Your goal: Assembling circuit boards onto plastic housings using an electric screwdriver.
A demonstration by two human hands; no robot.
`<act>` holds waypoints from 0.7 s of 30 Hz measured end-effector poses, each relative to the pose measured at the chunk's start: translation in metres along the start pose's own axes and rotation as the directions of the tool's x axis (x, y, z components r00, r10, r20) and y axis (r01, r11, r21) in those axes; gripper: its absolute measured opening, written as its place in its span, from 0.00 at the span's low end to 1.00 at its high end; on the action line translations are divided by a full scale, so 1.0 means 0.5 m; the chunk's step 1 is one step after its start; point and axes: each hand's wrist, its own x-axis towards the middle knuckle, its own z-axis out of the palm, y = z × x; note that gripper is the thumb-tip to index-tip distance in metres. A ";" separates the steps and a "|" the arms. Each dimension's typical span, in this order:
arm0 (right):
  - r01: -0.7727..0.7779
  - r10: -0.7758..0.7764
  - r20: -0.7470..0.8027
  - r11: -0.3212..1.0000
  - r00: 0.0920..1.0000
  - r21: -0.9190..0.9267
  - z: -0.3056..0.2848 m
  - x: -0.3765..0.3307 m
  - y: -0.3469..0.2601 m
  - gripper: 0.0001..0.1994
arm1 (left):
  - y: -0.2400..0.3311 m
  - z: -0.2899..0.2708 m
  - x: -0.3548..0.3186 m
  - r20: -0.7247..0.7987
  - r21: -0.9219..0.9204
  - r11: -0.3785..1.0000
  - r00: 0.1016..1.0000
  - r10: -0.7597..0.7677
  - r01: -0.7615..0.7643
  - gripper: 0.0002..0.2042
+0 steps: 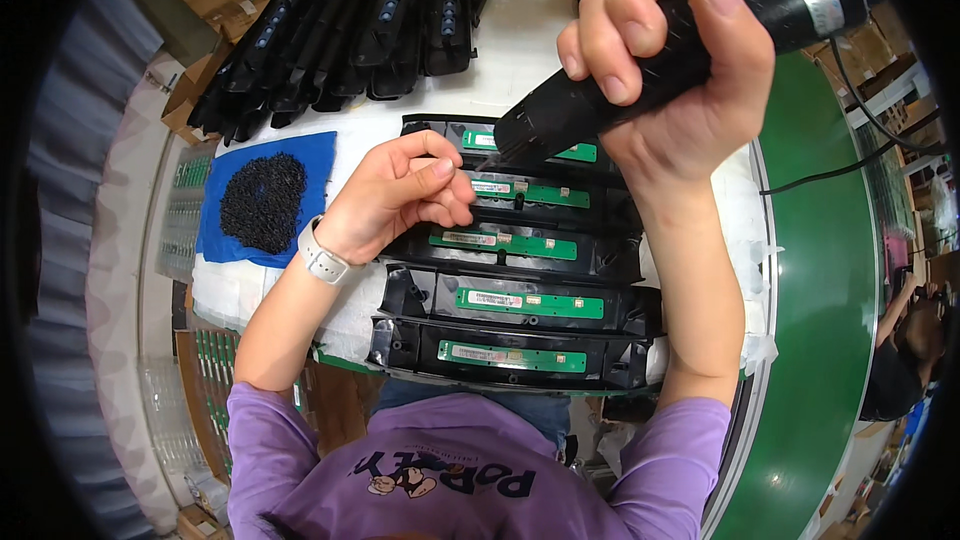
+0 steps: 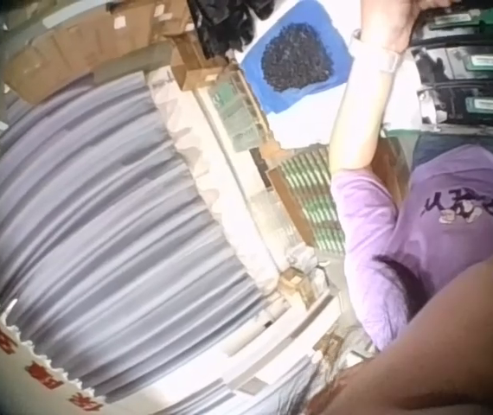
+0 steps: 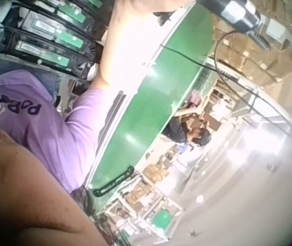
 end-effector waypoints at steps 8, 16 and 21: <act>0.054 -0.058 0.125 0.998 0.990 0.037 0.021 -0.015 0.015 0.18 | -0.011 -0.011 -0.009 0.102 0.043 0.998 0.994 0.032 -0.036 0.08; 0.051 -0.050 0.115 0.999 0.992 -0.008 0.024 -0.024 0.021 0.19 | -0.021 -0.008 -0.008 0.071 0.090 0.993 0.995 0.074 -0.080 0.08; 0.042 -0.040 -0.028 0.998 0.999 0.048 0.019 -0.028 0.021 0.18 | -0.022 -0.001 -0.012 0.113 0.032 0.997 0.992 0.063 -0.067 0.11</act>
